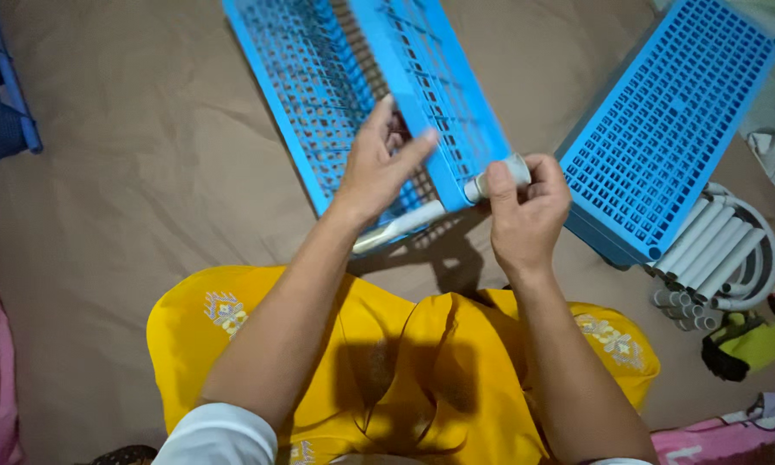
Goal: The person assembles a blue plastic rack by inserting white PVC pipes into the corner sockets of multiple grid panels. They connect the panels together and adjust the frame, then disassemble it and lay the panels flat on the floor.
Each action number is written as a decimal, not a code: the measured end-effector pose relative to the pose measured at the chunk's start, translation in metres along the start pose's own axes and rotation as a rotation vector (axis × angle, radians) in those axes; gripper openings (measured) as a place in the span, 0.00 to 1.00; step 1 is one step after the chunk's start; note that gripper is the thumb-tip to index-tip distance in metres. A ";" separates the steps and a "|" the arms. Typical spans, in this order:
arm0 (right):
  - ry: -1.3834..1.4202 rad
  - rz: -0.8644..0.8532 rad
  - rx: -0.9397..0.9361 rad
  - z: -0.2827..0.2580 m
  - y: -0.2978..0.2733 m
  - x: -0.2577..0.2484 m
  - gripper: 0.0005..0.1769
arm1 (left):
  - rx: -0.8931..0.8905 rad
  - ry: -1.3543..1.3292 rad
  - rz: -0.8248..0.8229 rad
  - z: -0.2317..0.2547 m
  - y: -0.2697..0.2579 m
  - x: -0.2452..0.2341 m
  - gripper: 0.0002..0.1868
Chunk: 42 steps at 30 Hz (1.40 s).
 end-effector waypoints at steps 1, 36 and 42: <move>0.113 0.020 0.096 0.006 -0.001 0.001 0.15 | 0.029 0.040 -0.086 0.015 -0.006 0.003 0.34; -0.115 -0.236 0.630 0.069 -0.046 -0.005 0.11 | 0.149 1.167 -0.068 0.022 -0.074 0.014 0.39; 0.187 -0.123 0.696 0.077 -0.041 -0.011 0.11 | 0.184 1.169 -0.057 0.023 -0.076 0.013 0.38</move>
Point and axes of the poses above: each hand's wrist, its own y-axis towards the middle knuckle, its own x-axis out of the palm, z = x × y, the point moved 6 cm from there along y, towards the middle knuckle, and after that the axes turned 6 degrees about -x, right-handed, at the moved point
